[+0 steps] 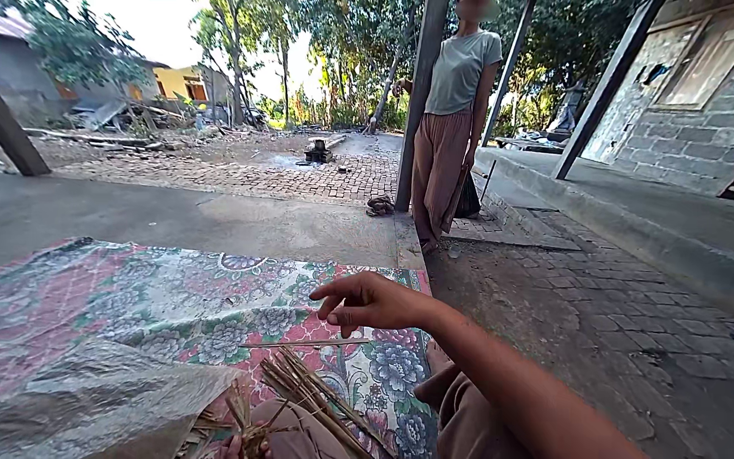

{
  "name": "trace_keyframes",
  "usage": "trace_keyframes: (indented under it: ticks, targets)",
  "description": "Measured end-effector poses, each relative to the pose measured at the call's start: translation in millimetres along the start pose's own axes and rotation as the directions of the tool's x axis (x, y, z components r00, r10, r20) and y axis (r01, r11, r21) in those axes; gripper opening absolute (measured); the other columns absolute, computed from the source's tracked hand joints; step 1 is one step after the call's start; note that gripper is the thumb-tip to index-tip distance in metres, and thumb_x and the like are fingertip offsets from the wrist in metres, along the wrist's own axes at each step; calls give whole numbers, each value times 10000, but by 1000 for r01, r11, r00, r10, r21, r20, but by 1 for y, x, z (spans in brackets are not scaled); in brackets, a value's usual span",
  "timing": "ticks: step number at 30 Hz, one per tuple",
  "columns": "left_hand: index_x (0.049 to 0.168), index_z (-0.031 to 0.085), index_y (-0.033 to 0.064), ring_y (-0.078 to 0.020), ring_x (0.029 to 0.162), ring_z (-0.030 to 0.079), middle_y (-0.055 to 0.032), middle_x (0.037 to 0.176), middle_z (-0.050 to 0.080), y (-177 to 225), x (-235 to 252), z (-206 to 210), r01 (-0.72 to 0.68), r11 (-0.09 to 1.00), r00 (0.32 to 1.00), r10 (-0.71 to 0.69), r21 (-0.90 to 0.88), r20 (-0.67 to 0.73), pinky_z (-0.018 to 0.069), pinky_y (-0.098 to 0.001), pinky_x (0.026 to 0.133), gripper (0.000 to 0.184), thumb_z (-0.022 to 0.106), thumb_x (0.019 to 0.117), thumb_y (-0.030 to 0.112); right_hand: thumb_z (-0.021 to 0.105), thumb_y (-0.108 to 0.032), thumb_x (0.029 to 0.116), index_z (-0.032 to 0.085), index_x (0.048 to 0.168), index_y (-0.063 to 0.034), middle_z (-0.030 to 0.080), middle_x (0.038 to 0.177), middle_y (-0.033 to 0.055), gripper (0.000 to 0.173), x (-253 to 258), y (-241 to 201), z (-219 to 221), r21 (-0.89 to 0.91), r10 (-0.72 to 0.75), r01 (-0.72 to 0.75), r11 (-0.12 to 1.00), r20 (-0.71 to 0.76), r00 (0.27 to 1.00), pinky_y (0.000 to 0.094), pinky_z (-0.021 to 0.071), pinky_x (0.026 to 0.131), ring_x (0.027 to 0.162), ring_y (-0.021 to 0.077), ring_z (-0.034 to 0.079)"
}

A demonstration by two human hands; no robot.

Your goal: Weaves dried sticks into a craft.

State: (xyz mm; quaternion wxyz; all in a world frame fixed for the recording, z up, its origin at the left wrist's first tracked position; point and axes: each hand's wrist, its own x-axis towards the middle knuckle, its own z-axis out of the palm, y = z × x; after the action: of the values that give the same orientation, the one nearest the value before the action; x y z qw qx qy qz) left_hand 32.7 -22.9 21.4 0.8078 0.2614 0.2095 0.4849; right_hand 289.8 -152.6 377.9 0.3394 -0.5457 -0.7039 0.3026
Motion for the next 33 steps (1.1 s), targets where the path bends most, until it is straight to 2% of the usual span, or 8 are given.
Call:
trace_keyframes:
  ticks: [4,8,12,15,17,24,29,33]
  targets:
    - [1247,478,159,-141,804,721,-17,1033,734,29,6,95,-215,961,971,192,174,141,612,-291,682,235,425,1076,313,554,-108,1057,567,1402,35,721,1117,130,373,-2,-3,-1,-93,24,-28,995,-40,999,237,571,725,776,84,677]
    - [1244,539,137,-184,943,727,-36,1169,718,51,14,207,-441,891,835,365,104,411,619,-348,781,482,715,917,444,571,-45,1027,641,1291,33,732,1087,122,284,-18,-17,-17,-168,2,-28,985,-156,988,282,595,786,831,114,704]
    - [1326,586,113,-184,1023,708,-42,1231,685,26,12,263,-583,796,736,434,162,520,617,-389,880,445,732,936,269,587,-37,1007,713,1109,-15,732,1009,73,164,-36,-14,-38,-284,-77,9,959,-229,970,291,611,734,783,111,698]
    - [1358,521,10,-186,1013,697,-97,1216,656,5,-4,278,-599,774,743,443,203,501,612,-376,889,510,723,899,101,627,-16,980,734,1053,-31,737,970,48,131,-45,-9,-45,-317,-65,-16,948,-243,968,278,613,714,759,98,698]
    - [1356,465,15,-162,995,701,-81,1214,643,-1,-13,281,-617,764,731,466,190,499,614,-348,875,603,760,831,21,647,-4,966,738,1024,-43,736,943,30,116,-49,-6,-45,-317,-39,-38,948,-232,972,254,604,701,751,85,692]
    - [1256,534,87,-169,1027,704,-113,1324,626,-11,-7,272,-822,514,555,622,247,553,610,-323,829,542,830,801,78,656,-24,968,728,1039,-32,733,918,39,102,-54,2,-45,-316,55,-105,943,-162,985,247,595,717,749,75,687]
    - [1183,570,-7,-173,944,702,-188,1299,605,-18,-4,268,-820,505,567,646,272,511,610,-290,747,492,829,766,27,664,-69,976,722,1082,-35,741,1000,56,125,-51,7,-44,-327,136,-156,932,-83,987,256,583,739,788,81,690]
    - [1160,575,-66,-160,893,684,-216,1312,558,-20,-5,272,-785,539,617,638,305,460,602,-274,705,484,819,751,21,709,-96,950,678,1235,-32,729,1089,94,294,-49,14,-38,-313,151,-143,939,1,989,292,584,784,840,114,697]
